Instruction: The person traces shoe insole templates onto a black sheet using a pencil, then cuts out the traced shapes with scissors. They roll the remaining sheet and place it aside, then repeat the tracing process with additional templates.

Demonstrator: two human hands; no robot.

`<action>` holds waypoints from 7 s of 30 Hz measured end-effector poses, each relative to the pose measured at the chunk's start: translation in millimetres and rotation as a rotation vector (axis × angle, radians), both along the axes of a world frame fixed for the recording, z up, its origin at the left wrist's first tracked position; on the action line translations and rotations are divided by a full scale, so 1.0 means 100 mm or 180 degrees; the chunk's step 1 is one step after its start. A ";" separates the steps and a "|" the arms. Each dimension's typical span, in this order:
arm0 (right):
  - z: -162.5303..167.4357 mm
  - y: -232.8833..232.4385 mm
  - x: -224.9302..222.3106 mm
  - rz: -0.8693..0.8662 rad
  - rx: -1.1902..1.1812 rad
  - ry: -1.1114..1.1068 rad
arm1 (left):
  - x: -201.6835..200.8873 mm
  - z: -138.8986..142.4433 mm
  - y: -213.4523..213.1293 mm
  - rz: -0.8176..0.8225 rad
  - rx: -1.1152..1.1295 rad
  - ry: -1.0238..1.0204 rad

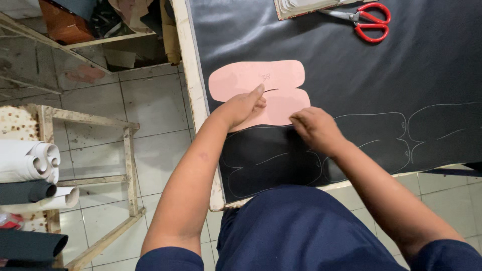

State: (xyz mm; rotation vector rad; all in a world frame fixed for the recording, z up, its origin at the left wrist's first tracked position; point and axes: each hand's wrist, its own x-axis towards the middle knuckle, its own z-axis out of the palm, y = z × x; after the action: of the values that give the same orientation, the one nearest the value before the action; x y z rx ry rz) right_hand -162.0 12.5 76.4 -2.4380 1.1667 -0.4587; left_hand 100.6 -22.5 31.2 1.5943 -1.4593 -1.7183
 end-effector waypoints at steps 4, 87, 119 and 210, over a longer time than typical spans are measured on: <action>-0.13 0.08 0.47 0.0271 0.0284 -0.0545 | 0.04 -0.09 0.01 0.0262 0.0509 0.0588; -0.37 -0.87 -3.60 -0.2411 0.1682 -0.1746 | -2.71 0.02 1.00 0.1191 -0.2421 -0.2806; -0.34 -0.88 -2.85 -0.2396 0.1442 -0.1821 | -2.34 0.01 0.63 0.1507 -0.2472 -0.1888; 0.08 -1.90 -0.86 0.0359 -0.0005 -0.0305 | -3.05 0.23 0.32 -0.0565 -0.2657 -0.2648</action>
State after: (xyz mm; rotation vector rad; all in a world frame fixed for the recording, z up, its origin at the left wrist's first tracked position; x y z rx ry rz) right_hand -247.9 -177.6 84.4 -2.4389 0.9844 -0.5358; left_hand -204.8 9.1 54.1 1.7219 -2.3055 -0.2778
